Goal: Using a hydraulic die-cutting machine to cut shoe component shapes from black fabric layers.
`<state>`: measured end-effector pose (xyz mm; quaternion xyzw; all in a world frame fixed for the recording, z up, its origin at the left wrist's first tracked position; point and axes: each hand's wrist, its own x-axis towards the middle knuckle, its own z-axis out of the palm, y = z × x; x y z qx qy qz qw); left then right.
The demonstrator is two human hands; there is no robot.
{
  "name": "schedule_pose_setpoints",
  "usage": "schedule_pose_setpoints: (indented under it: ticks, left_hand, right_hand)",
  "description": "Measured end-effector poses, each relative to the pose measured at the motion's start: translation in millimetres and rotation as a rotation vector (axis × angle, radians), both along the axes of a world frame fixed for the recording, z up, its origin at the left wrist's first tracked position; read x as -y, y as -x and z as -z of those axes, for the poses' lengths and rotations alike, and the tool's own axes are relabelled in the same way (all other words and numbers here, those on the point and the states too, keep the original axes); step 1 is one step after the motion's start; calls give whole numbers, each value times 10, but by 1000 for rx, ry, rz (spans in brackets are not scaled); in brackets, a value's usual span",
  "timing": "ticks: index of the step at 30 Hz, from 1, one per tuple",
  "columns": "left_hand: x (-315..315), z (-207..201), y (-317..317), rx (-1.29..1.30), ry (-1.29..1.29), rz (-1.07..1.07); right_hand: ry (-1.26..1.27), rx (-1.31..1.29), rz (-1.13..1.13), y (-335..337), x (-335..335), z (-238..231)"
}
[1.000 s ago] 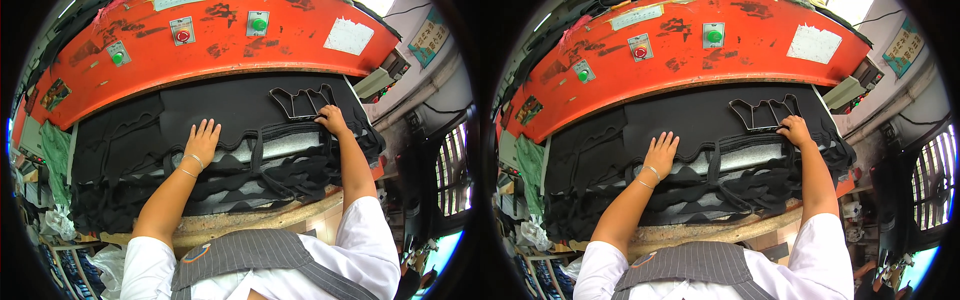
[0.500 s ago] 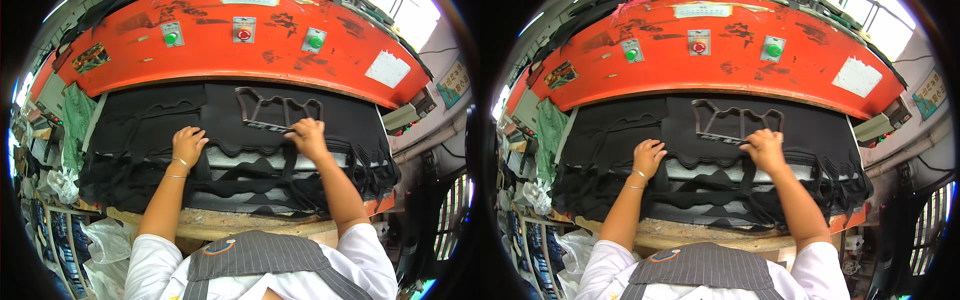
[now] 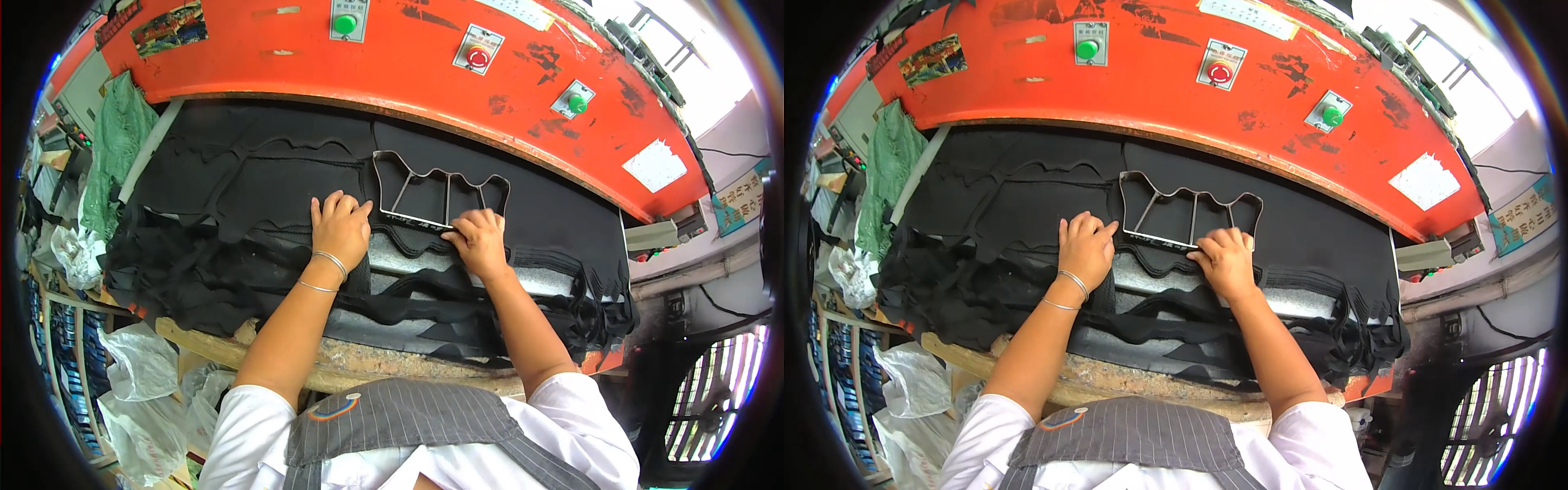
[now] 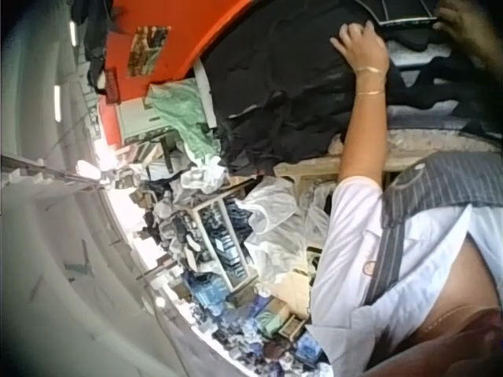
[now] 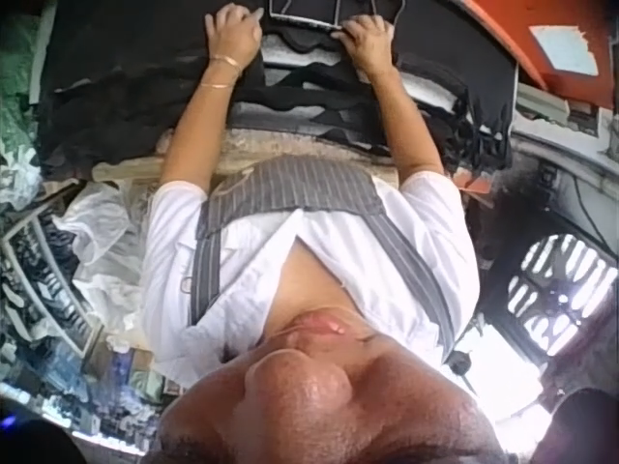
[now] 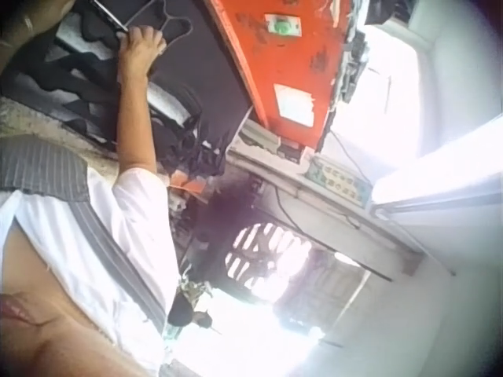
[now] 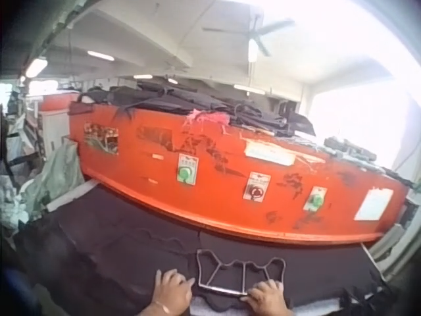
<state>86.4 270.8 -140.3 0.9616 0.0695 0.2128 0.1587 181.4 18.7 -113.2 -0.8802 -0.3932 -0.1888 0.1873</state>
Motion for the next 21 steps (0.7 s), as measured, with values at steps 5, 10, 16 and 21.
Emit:
schedule_pose_setpoints:
  ticks: [5, 10, 16, 21]
  left_hand:
    - [-18, 27, 21, 3, 24, -11]
    - [116, -74, 6, 26, 124, -22]
    - [68, -33, -48, 19, 156, -45]
    - [45, -16, -112, 18, 158, -60]
  right_hand:
    - [-70, -131, 239, -111, 319, -96]
    - [-43, -404, 269, -204, 735, 77]
    - [-153, -321, 166, -235, 695, 85]
    - [-200, -300, 177, -267, 644, 83]
